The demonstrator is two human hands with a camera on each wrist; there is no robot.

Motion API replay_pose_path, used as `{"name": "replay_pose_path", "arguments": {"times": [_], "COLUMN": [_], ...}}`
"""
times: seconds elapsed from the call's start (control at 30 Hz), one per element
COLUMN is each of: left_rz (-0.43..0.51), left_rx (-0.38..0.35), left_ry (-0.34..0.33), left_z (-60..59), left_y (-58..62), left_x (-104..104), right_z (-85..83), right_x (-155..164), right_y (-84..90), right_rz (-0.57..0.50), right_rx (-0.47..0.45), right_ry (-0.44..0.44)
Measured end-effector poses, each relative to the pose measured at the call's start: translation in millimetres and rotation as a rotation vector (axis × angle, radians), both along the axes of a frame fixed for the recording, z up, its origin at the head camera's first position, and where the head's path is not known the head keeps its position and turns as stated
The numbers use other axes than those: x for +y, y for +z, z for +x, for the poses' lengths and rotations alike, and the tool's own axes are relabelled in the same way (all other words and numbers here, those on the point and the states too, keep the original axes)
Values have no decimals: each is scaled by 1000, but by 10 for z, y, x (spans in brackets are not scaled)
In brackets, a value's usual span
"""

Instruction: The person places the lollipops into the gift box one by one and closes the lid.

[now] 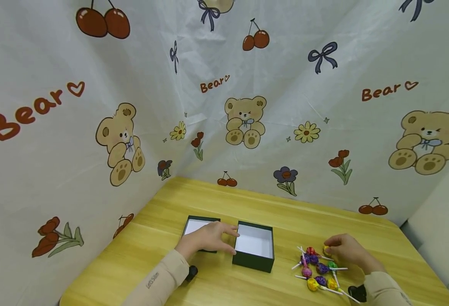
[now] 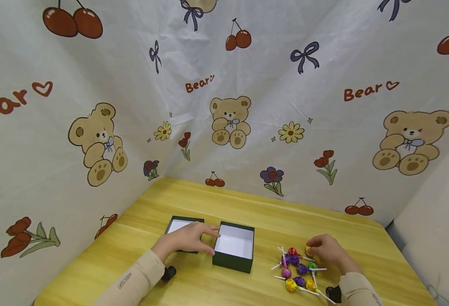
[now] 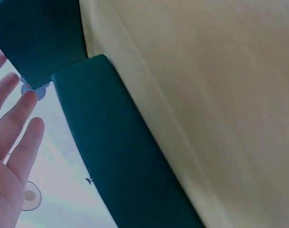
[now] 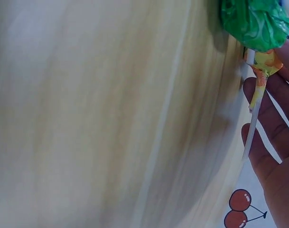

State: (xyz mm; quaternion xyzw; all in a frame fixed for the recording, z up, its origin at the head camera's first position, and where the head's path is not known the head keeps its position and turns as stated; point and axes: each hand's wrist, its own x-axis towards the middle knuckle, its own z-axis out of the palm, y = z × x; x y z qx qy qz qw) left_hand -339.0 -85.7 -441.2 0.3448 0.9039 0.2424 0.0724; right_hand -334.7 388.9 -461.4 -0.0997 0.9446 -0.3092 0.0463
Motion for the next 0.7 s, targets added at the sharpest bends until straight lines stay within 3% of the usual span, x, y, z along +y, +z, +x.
{"name": "replay_pose_path", "arguments": {"times": [0.23,0.5,0.7], "left_rz": [-6,26,57], "left_rx": [7,-24,-39], "left_ry": [8,-7,6], "left_z": [52,48,24], "left_y": [-14,-5,-42], "left_x": [31,42,53], "right_z": [17,76,64], "right_x": [-47,-80,-90], "right_y": [6,39,133], "right_rz": [33,-19,-34], "right_rx": [63,53,120], "right_ry": [-18,-68,-40]}}
